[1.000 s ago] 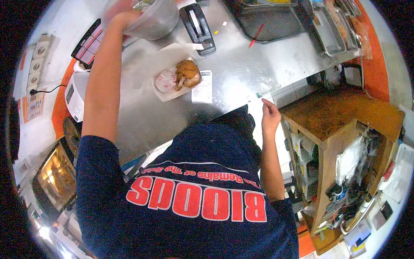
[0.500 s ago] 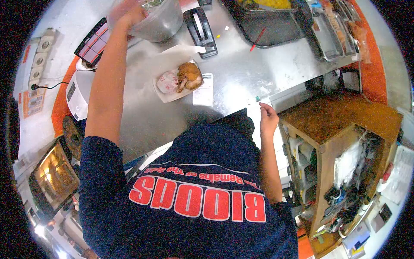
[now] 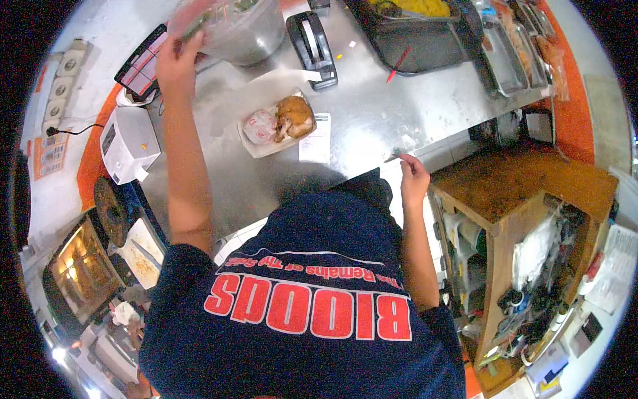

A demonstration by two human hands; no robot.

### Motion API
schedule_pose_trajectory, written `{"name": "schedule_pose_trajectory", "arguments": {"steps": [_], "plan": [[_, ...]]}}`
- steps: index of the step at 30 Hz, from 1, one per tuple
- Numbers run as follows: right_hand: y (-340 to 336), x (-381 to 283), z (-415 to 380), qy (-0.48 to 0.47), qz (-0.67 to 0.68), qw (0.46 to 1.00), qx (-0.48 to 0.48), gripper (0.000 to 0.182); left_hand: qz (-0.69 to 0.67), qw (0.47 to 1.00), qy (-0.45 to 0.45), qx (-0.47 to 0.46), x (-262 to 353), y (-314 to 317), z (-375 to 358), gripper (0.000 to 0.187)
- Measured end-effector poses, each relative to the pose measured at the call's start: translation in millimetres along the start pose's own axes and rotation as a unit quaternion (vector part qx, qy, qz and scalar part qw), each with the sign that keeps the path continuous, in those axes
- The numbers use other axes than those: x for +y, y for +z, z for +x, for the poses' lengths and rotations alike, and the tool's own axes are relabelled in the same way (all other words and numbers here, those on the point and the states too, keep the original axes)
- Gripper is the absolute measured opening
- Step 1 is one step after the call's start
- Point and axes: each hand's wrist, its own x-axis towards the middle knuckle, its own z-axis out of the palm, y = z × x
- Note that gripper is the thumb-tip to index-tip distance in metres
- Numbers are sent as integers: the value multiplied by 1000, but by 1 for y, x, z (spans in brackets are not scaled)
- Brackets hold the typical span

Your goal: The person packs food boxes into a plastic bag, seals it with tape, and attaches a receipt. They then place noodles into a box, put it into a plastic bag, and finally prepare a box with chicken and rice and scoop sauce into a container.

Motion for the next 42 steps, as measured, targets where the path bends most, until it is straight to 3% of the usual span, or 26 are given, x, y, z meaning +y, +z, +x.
{"name": "schedule_pose_trajectory", "arguments": {"steps": [4, 8, 10, 12, 15, 17, 20, 23, 28, 33, 37, 42], "plan": [[8, -12, 1, -4, -2, 1000, -6, 19, 16, 996, -84, -5, 21, -6, -84, 21], [16, -6, 6, -13, -3, 1000, -26, 18, -66, 990, -118, -34, -16, -5, -144, 21], [19, -6, 6, -9, -4, 1000, -29, 18, -133, 987, -79, -30, -28, -3, -163, 22], [22, -8, 6, -7, -5, 999, -32, 18, -108, 992, -47, -37, -38, -6, -170, 25], [21, -9, 6, -11, 0, 999, -50, 18, -21, 1000, -20, -7, -36, -8, -178, 27], [18, -5, 7, -22, -4, 998, -57, 18, 84, 995, 44, 23, -30, -8, -177, 27], [13, -13, -1, -5, -26, 999, -41, 18, 165, 984, 66, 26, -20, -6, -176, 27], [8, -10, -10, 12, -26, 999, -44, 19, 92, 994, 64, 8, -42, 2, -175, 32], [-5, 0, -7, 33, -42, 997, -51, 20, 116, 993, 35, -10, -56, 25, -177, 34], [-33, 11, 40, 16, 39, 997, -61, 20, 220, 976, 1, -7, -51, 61, -178, 29], [-71, 15, 115, 21, 92, 991, -95, 19, 257, 966, 13, 4, -54, 94, -181, 38], [-113, -3, 203, 17, 18, 993, -114, 21, 294, 954, 30, 44, -21, 144, -190, 37]]}}
